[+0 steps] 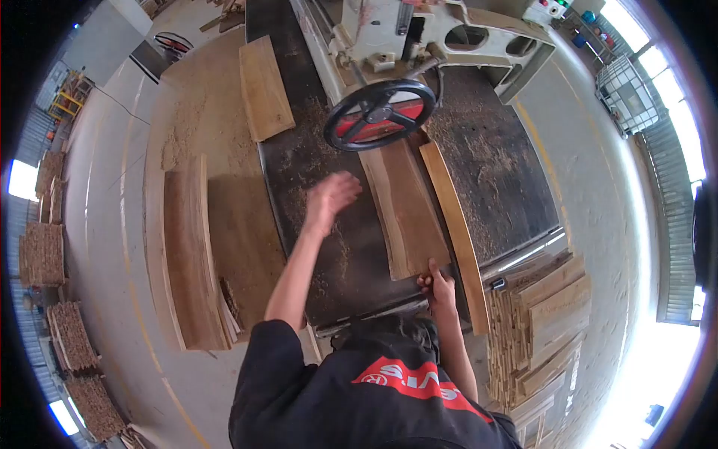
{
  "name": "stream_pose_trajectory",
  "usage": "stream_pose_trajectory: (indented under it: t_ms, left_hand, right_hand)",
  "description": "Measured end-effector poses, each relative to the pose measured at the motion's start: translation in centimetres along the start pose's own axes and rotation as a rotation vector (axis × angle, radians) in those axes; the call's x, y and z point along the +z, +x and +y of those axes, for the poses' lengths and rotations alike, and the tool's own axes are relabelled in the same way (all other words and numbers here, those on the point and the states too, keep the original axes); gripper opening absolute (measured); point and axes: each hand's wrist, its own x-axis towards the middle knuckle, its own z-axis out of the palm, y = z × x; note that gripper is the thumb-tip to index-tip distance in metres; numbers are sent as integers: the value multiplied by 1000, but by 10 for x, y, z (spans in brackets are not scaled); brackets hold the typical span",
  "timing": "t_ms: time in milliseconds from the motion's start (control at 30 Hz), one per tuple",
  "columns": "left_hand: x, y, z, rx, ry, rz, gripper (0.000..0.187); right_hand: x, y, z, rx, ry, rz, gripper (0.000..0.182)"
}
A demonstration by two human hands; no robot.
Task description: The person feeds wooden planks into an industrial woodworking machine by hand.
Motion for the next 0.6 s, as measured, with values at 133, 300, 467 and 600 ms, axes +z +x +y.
stream_pose_trajectory:
  t_ms: [133, 300, 467, 600]
  left_hand:
    - [-90, 81, 70, 597, 567, 554, 40]
    - [-145, 164, 147, 376, 1427, 972, 91]
    - [-92, 192, 161, -91, 1272, 1105, 129]
    - [-62, 164, 145, -229, 1295, 1137, 127]
  right_hand:
    - [32, 13, -21, 7, -48, 23, 50]
    - [58, 37, -33, -35, -10, 13, 49]
    - [86, 61, -55, -12, -63, 8, 47]
    - [113, 73, -64, -234, -139, -2, 44]
